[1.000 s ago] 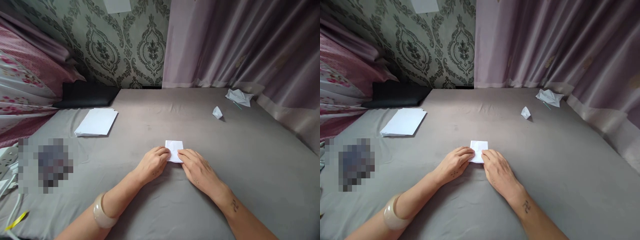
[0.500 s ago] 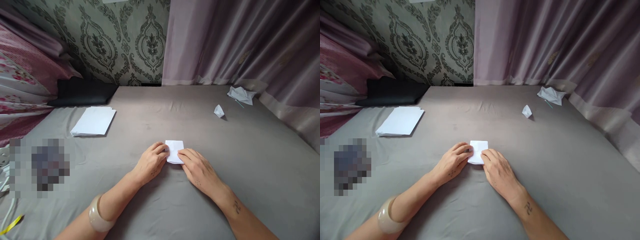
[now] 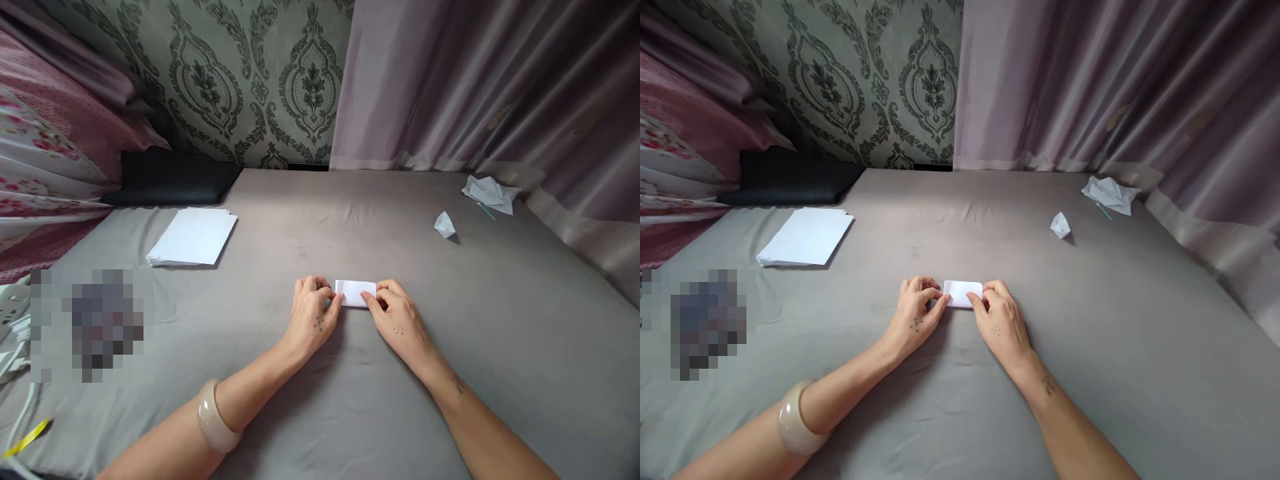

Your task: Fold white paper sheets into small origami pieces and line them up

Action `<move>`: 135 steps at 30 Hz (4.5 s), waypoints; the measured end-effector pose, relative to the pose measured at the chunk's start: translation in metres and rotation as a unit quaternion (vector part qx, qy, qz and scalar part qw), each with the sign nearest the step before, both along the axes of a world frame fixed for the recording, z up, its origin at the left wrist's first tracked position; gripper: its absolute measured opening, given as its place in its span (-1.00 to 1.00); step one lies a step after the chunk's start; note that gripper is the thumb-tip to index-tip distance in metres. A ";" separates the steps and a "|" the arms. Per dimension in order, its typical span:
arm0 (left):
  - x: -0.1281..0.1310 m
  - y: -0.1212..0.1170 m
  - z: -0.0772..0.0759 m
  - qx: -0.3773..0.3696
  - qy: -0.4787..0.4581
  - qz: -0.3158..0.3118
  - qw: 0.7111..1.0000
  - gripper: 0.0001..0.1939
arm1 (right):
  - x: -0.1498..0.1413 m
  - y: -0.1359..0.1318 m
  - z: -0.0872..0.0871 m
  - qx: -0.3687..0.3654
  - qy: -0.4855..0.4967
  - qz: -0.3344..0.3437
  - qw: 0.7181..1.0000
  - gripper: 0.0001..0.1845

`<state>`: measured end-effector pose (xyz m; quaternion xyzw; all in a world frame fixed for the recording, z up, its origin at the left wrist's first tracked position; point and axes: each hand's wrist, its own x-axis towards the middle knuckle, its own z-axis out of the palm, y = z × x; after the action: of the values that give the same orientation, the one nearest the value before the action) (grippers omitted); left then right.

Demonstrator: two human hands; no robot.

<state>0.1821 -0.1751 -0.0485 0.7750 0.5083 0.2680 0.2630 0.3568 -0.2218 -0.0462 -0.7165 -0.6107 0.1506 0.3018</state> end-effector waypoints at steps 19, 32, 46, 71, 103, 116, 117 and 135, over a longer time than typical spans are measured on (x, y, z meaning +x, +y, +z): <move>0.007 0.004 -0.004 0.012 0.012 0.023 1.000 -0.72 | -0.003 0.005 -0.004 0.021 -0.054 -0.020 0.998 -0.61; 0.008 0.006 -0.002 0.004 0.013 0.027 1.000 -0.74 | -0.003 0.006 -0.004 0.021 -0.051 -0.018 0.998 -0.57; 0.010 0.006 -0.003 0.021 0.043 0.029 0.998 -0.75 | -0.002 0.006 -0.006 0.017 -0.058 -0.019 0.998 -0.55; 0.007 0.004 0.003 0.219 0.247 -0.241 0.913 -0.81 | -0.018 -0.013 0.010 0.098 -0.125 0.122 0.980 -0.66; -0.014 0.007 0.021 -0.004 0.079 -0.089 0.993 -0.84 | -0.022 -0.034 0.010 0.047 -0.316 0.028 0.947 -0.79; -0.005 0.001 0.015 -0.170 -0.125 -0.047 0.976 -0.86 | -0.013 -0.017 0.009 0.171 -0.172 -0.016 0.970 -0.83; -0.006 0.000 0.017 -0.175 -0.121 -0.045 0.976 -0.86 | -0.014 -0.016 0.012 0.205 -0.165 -0.006 0.965 -0.81; -0.013 -0.001 0.014 -0.049 -0.039 -0.084 0.994 -0.92 | -0.015 -0.011 0.015 0.194 -0.119 0.052 0.972 -0.89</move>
<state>0.1692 -0.1765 -0.0345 0.7902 0.4431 0.2492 0.3421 0.3417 -0.2330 -0.0315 -0.6241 -0.6962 -0.0420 0.3522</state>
